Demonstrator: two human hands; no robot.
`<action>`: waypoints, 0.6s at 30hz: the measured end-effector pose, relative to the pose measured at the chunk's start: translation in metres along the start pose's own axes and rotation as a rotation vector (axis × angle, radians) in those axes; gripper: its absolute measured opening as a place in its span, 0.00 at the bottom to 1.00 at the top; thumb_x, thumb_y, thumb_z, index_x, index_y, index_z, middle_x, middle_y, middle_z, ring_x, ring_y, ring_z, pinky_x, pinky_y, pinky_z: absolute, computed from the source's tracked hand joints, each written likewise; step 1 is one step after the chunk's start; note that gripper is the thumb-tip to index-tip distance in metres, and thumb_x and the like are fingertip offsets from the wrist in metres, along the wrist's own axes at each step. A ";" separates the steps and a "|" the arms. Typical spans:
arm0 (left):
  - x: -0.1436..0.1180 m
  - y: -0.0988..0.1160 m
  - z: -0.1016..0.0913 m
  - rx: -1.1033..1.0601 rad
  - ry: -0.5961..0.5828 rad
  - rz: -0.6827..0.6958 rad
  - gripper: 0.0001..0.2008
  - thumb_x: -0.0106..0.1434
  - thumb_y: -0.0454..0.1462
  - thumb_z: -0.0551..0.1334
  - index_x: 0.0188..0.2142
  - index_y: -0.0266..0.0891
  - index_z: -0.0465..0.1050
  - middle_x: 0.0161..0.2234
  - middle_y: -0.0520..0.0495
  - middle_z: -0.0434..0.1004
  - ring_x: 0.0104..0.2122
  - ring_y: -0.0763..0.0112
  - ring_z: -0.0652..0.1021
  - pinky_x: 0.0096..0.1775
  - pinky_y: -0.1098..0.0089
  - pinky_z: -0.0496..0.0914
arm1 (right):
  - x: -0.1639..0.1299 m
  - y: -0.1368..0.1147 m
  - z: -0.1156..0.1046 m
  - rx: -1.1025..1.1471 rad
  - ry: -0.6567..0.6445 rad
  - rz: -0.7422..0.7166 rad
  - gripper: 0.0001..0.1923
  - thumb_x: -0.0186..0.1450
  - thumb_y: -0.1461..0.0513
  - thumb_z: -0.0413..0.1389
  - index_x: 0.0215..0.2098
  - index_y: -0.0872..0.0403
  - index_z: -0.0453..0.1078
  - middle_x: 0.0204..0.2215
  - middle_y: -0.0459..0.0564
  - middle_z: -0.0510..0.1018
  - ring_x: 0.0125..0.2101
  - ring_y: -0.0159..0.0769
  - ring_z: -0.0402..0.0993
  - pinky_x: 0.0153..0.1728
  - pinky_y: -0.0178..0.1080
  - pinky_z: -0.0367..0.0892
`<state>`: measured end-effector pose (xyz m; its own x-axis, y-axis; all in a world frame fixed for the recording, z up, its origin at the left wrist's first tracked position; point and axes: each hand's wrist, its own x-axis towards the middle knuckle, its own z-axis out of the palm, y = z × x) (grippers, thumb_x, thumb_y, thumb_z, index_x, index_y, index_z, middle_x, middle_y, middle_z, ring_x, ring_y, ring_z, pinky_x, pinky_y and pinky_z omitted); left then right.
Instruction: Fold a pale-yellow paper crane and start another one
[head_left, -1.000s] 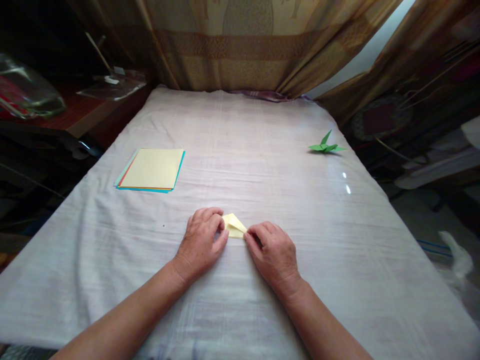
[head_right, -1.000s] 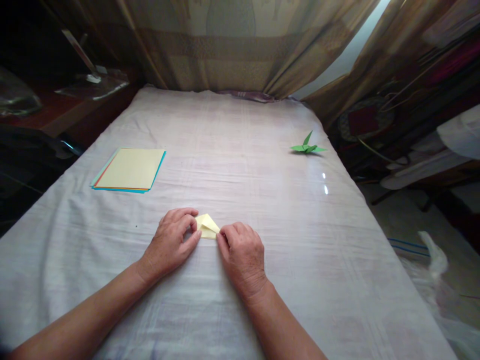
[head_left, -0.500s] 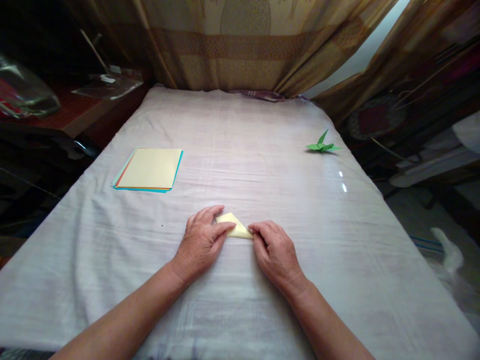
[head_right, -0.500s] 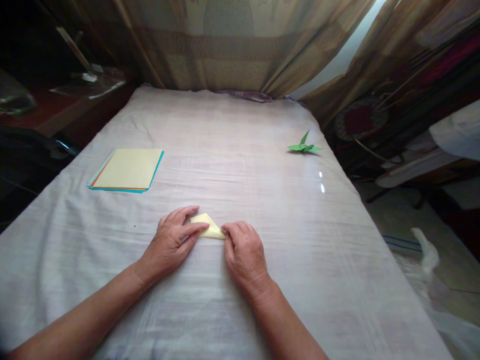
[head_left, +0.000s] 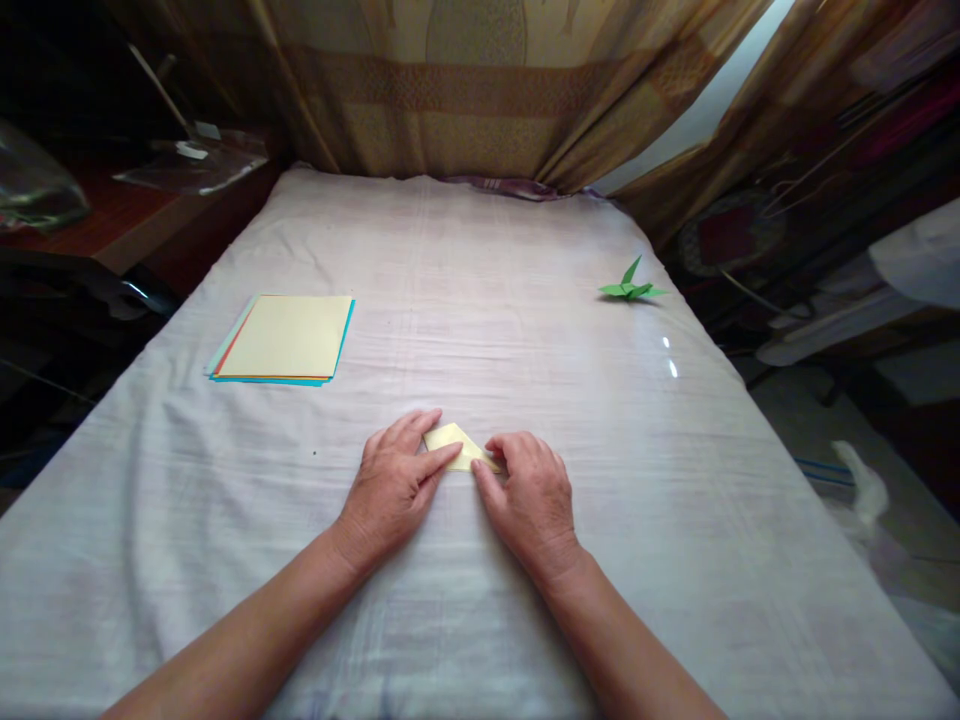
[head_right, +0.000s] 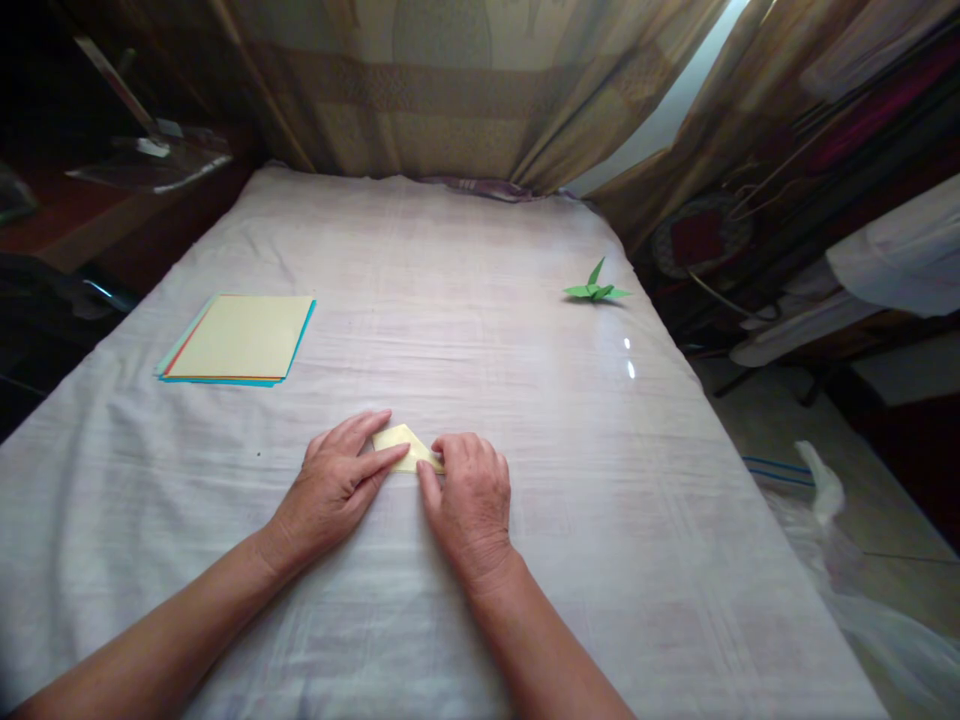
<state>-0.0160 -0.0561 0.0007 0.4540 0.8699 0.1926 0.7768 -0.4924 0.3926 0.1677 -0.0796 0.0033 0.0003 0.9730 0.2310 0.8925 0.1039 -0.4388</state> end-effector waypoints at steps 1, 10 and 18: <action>-0.001 -0.001 0.000 0.010 -0.008 -0.003 0.18 0.66 0.32 0.57 0.51 0.54 0.76 0.62 0.45 0.64 0.60 0.53 0.65 0.55 0.49 0.62 | -0.001 0.002 -0.001 0.010 0.002 0.004 0.02 0.64 0.61 0.56 0.35 0.52 0.68 0.32 0.48 0.75 0.35 0.39 0.68 0.37 0.39 0.56; -0.013 -0.012 -0.018 0.174 -0.130 0.175 0.22 0.67 0.42 0.58 0.60 0.52 0.67 0.66 0.44 0.57 0.65 0.46 0.58 0.60 0.46 0.56 | -0.007 0.012 -0.007 0.082 -0.013 0.012 0.02 0.65 0.63 0.55 0.33 0.51 0.69 0.31 0.46 0.75 0.35 0.37 0.69 0.38 0.39 0.55; -0.013 -0.019 -0.031 0.268 -0.112 0.270 0.20 0.66 0.45 0.59 0.58 0.51 0.68 0.66 0.45 0.59 0.65 0.50 0.59 0.63 0.46 0.48 | -0.007 0.014 -0.005 0.066 0.000 0.007 0.03 0.64 0.64 0.56 0.35 0.51 0.71 0.33 0.47 0.77 0.36 0.38 0.71 0.39 0.40 0.58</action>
<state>-0.0502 -0.0567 0.0182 0.6909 0.7068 0.1518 0.7025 -0.7060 0.0901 0.1824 -0.0860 -0.0004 0.0067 0.9737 0.2278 0.8608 0.1103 -0.4969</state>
